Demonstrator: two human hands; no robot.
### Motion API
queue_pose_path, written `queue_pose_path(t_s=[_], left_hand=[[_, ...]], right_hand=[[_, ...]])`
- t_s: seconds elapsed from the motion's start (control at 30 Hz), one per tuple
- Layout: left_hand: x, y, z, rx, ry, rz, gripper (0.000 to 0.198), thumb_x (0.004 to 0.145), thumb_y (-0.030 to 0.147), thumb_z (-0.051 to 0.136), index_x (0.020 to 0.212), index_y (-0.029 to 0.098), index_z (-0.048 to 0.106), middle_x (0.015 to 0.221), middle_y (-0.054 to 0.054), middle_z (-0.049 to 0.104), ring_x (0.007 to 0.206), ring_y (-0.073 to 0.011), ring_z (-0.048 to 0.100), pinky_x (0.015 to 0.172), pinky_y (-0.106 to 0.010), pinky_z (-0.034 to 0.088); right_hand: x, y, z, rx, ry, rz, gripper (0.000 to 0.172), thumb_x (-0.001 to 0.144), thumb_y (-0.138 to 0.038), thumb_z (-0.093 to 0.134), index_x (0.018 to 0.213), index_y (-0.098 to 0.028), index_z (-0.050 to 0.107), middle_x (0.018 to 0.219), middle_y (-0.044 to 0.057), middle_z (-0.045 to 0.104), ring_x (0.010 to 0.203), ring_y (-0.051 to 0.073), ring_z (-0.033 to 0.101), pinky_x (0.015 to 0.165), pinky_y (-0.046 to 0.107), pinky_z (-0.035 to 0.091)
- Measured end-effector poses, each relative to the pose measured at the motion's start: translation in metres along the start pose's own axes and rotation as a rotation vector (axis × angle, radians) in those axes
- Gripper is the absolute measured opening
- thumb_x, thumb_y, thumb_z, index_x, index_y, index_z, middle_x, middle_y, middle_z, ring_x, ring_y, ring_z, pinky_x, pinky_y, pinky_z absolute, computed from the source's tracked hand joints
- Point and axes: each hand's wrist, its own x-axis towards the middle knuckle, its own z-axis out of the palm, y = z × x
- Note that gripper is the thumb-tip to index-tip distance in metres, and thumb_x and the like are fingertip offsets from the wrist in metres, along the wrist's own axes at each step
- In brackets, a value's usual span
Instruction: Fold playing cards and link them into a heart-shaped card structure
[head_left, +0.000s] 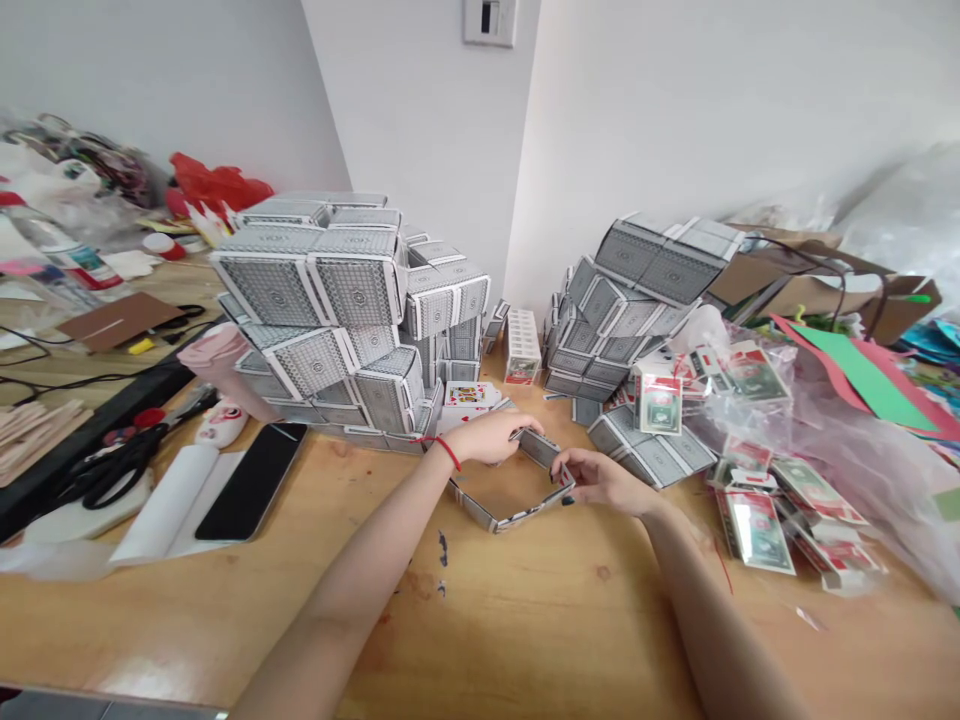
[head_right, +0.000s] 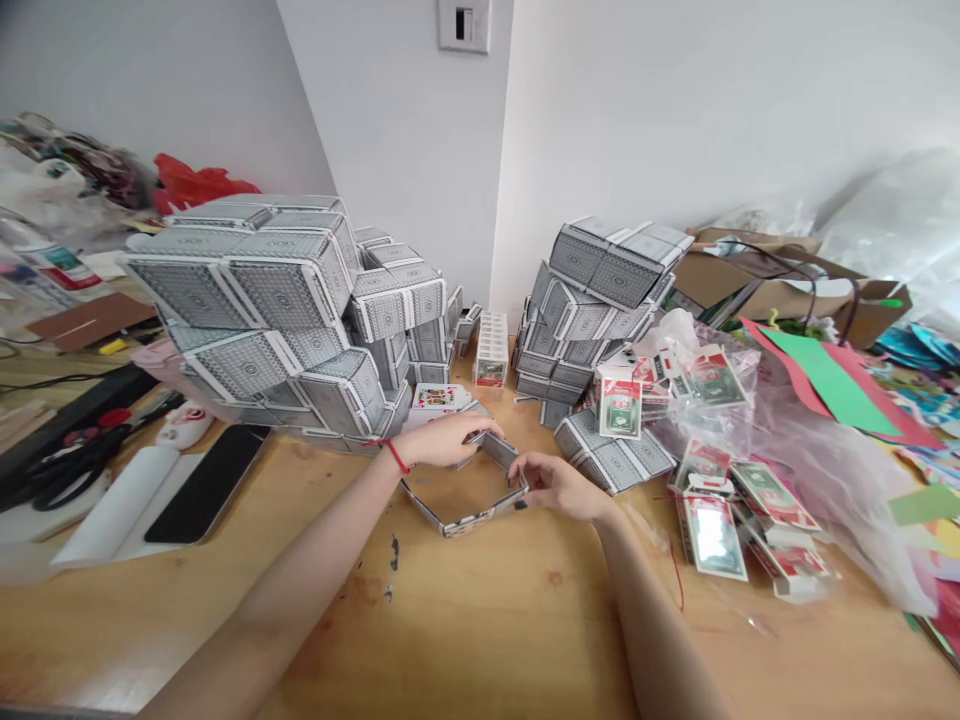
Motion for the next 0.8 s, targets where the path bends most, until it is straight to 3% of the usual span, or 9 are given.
queue_pose_path(t_s=[0.13,0.23,0.3,0.4,0.5,0.67,0.8], left_hand=[[0.001,-0.01,0.0,0.042,0.053,-0.02,0.035,0.071,0.002,0.037,0.087,0.02,0.062,0.089,-0.001,0.065,0.086,-0.0137,0.056,0.079,-0.024,0.041],[0.001,-0.012,-0.001,0.047,0.086,-0.046,0.033,0.071,0.003,0.036,0.085,0.018,0.062,0.086,-0.001,0.065,0.082,-0.0137,0.057,0.076,-0.024,0.041],[0.001,-0.011,-0.002,0.057,0.095,-0.072,0.032,0.072,0.004,0.037,0.085,0.018,0.063,0.086,-0.002,0.066,0.081,-0.0138,0.057,0.075,-0.024,0.041],[0.0,-0.009,-0.002,0.079,0.096,-0.097,0.032,0.073,0.005,0.038,0.087,0.019,0.063,0.089,-0.002,0.065,0.083,-0.0141,0.057,0.076,-0.024,0.041],[-0.002,-0.008,-0.002,0.12,0.106,-0.124,0.031,0.076,0.009,0.039,0.091,0.021,0.062,0.093,-0.001,0.065,0.086,-0.0151,0.057,0.077,-0.024,0.041],[-0.007,-0.008,-0.002,0.197,0.139,-0.199,0.03,0.077,0.015,0.04,0.096,0.023,0.062,0.093,-0.002,0.065,0.087,-0.0174,0.058,0.077,-0.026,0.04],[-0.01,-0.005,-0.006,0.112,0.093,-0.184,0.03,0.076,0.017,0.041,0.097,0.022,0.063,0.085,-0.002,0.067,0.076,-0.0154,0.059,0.07,-0.023,0.041]], right_hand=[[0.005,0.009,-0.001,0.045,0.148,-0.033,0.039,0.061,-0.033,0.069,0.094,-0.019,0.055,0.083,0.002,0.056,0.068,0.013,0.052,0.059,0.024,0.044],[0.01,0.015,0.002,0.063,0.25,-0.054,0.046,0.063,-0.033,0.068,0.103,-0.02,0.051,0.091,0.004,0.056,0.063,0.011,0.052,0.054,0.024,0.045],[0.014,0.018,0.005,0.054,0.385,-0.057,0.05,0.062,-0.036,0.068,0.105,-0.02,0.049,0.097,0.005,0.055,0.059,0.01,0.053,0.05,0.024,0.047],[0.018,0.017,0.014,0.001,0.57,0.01,0.042,0.065,-0.045,0.062,0.096,-0.019,0.05,0.075,0.001,0.057,0.047,0.01,0.051,0.041,0.023,0.046],[0.019,0.009,0.028,-0.087,0.616,0.098,0.037,0.073,-0.051,0.048,0.089,-0.019,0.054,0.056,-0.003,0.053,0.04,0.011,0.051,0.038,0.024,0.045],[0.018,-0.005,0.051,-0.283,0.687,0.078,0.033,0.073,-0.038,0.048,0.097,-0.019,0.06,0.08,0.005,0.063,0.059,0.015,0.059,0.046,0.023,0.047],[0.018,-0.008,0.053,-0.337,0.685,0.132,0.034,0.073,-0.026,0.04,0.097,-0.018,0.063,0.074,0.002,0.066,0.062,0.017,0.061,0.059,0.026,0.048]])
